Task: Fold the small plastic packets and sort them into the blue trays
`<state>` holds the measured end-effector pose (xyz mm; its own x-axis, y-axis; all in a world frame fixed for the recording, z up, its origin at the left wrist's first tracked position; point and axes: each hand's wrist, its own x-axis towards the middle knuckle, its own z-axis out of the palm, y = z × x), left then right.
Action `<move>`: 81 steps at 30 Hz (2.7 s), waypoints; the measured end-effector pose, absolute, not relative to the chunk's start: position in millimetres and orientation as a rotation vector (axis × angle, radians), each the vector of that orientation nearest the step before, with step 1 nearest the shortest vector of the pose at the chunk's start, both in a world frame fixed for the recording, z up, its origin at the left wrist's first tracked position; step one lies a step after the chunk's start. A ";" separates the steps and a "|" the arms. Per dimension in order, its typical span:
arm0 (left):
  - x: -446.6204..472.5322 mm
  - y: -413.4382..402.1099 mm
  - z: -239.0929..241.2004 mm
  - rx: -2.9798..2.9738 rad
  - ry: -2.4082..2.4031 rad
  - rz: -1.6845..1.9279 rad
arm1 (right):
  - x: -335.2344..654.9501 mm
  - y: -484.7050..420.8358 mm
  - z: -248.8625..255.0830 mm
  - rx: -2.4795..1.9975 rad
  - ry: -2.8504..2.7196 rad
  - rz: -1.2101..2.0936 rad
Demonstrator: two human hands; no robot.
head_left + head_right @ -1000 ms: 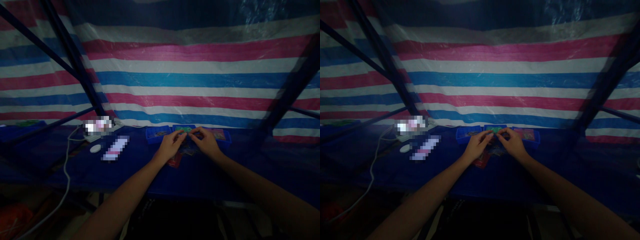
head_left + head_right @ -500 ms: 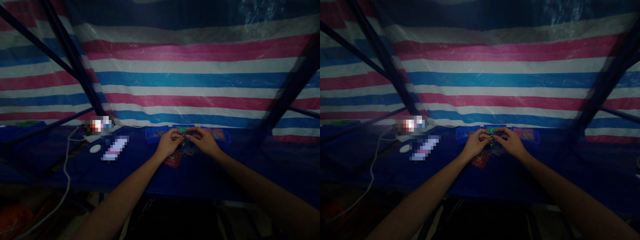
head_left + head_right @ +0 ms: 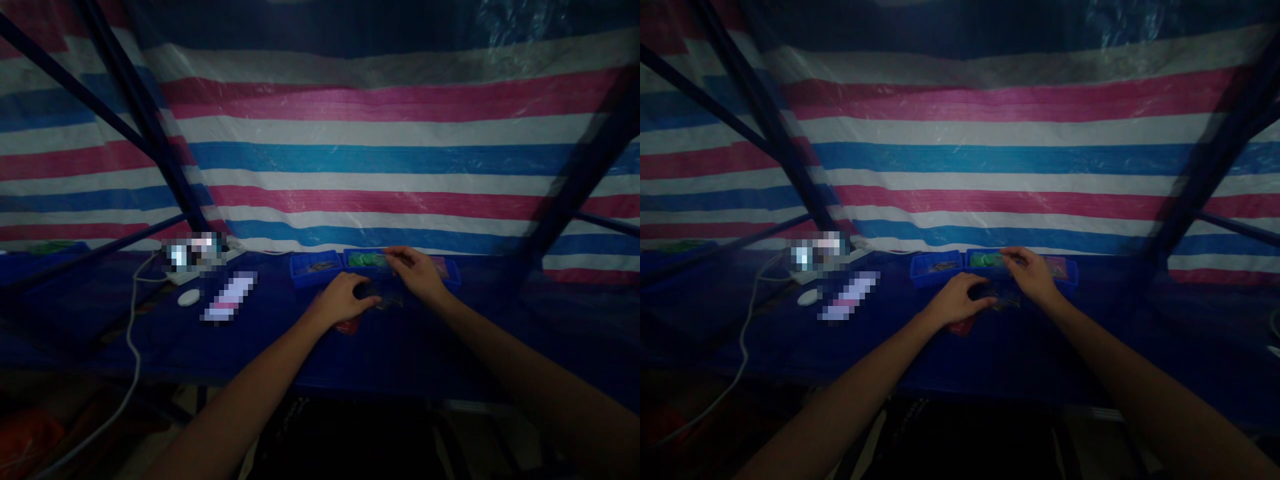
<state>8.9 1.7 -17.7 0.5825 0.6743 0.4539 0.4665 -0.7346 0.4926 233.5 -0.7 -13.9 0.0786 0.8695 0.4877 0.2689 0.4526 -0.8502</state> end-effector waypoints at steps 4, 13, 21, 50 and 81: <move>9.0 5.1 -21.4 2.650 0.826 0.756 | 245.9 -3.0 -5.8 -1.145 -1.482 0.263; 10.1 2.4 -15.6 2.414 0.941 0.996 | 236.5 -8.2 -3.7 -1.112 -1.605 0.369; 5.2 5.0 -3.8 2.187 0.897 1.208 | 221.8 -14.1 -5.9 -1.001 -1.597 0.840; -26.1 19.9 12.2 2.653 1.036 1.387 | 227.8 -8.1 -18.8 -1.071 -1.939 0.487; 10.4 5.0 -11.1 2.162 0.817 1.106 | 211.0 -11.0 -22.7 -0.915 -1.612 0.890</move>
